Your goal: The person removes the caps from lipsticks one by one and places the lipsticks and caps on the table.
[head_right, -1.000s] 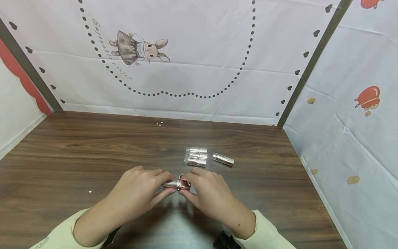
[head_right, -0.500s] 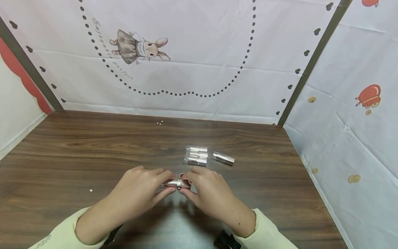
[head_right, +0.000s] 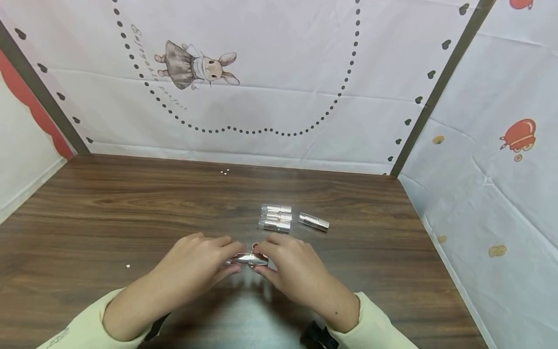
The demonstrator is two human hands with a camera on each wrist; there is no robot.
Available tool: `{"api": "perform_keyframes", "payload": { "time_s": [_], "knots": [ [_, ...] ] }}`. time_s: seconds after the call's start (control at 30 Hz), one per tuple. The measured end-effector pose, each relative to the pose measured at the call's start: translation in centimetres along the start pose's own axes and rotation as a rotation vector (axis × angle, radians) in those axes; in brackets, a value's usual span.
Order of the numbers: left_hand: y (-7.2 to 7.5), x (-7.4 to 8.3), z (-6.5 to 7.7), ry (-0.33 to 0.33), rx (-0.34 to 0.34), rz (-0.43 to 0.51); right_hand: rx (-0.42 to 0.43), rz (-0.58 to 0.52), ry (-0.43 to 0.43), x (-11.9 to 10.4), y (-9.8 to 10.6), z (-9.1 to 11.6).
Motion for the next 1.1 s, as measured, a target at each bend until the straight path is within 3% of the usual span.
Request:
{"api": "perform_keyframes", "payload": {
  "time_s": [1.1],
  "knots": [
    [-0.57, -0.06, 0.28, 0.008, -0.043, 0.014, -0.04, 0.013, -0.029, 0.1, -0.3, 0.06]
  ]
}}
Point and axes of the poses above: each hand's wrist, its own z-axis away from the middle knuckle, its own y-axis out of the back of the hand, x = y × z, the point moved 8 cm from there along -z, towards the middle knuckle, and after that the axes turned 3 degrees about y, right-handed, at the moved point
